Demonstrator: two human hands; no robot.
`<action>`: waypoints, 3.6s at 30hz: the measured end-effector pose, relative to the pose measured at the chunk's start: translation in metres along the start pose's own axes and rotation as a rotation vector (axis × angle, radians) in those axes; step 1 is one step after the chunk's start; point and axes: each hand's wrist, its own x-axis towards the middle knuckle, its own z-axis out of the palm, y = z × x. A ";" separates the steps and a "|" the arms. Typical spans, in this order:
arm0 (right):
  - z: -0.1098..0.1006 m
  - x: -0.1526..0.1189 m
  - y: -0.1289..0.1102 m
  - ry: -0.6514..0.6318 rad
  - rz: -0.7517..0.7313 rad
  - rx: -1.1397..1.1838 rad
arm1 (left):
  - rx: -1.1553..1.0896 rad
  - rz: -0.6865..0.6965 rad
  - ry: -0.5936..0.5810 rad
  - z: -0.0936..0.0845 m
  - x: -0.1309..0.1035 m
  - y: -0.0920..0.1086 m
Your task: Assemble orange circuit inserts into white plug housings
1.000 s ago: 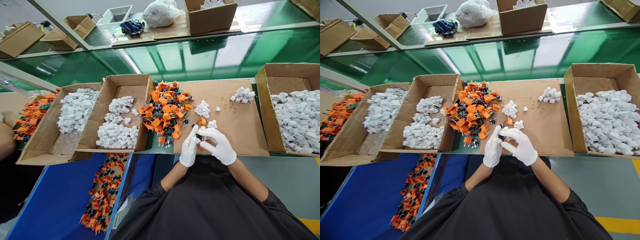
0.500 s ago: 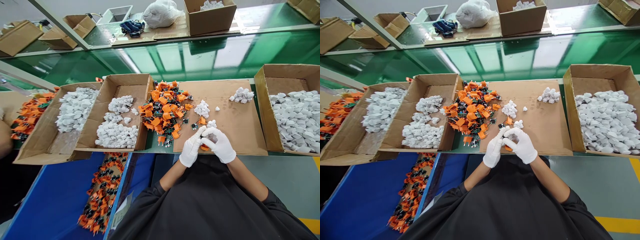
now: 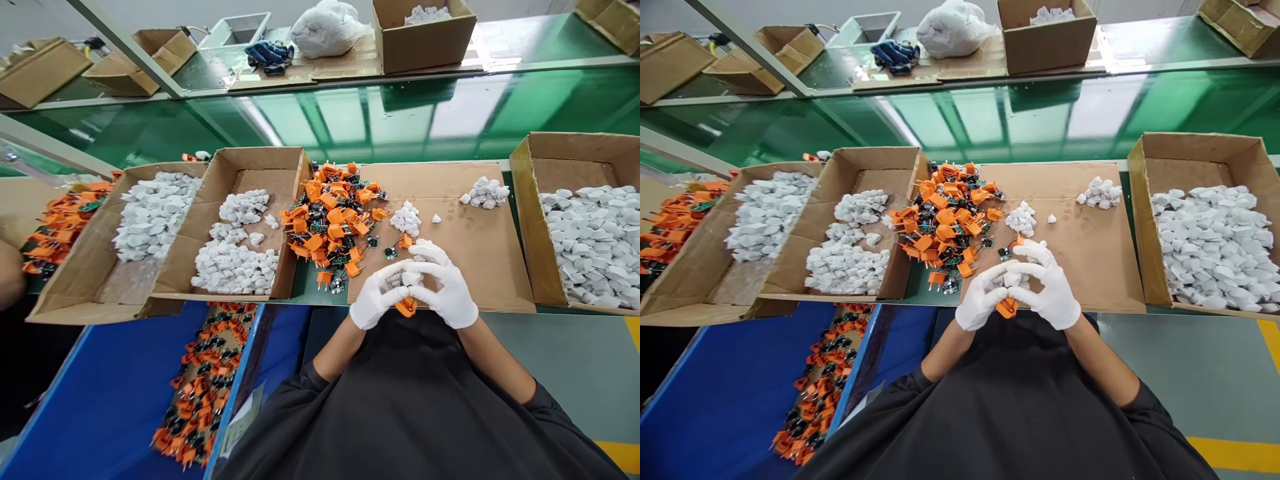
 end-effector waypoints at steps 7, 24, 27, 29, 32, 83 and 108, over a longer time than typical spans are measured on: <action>-0.003 -0.002 -0.009 -0.082 0.125 0.311 | 0.088 0.031 0.039 -0.003 -0.002 0.004; -0.001 -0.003 -0.028 0.041 0.175 0.359 | 0.675 0.562 0.204 0.000 -0.010 0.020; -0.003 -0.003 -0.026 0.030 0.161 0.384 | 0.712 0.670 0.139 -0.003 -0.009 0.018; -0.006 -0.002 -0.025 -0.006 0.176 0.423 | 0.754 0.706 0.106 -0.005 -0.008 0.017; -0.013 0.000 -0.022 -0.100 0.244 0.528 | 0.831 0.745 0.066 -0.004 -0.006 0.020; -0.006 0.000 -0.024 -0.223 0.638 0.772 | 1.064 0.999 0.075 -0.011 0.002 0.008; -0.009 -0.007 -0.028 -0.223 0.317 0.467 | 0.924 0.971 0.192 -0.013 0.004 0.005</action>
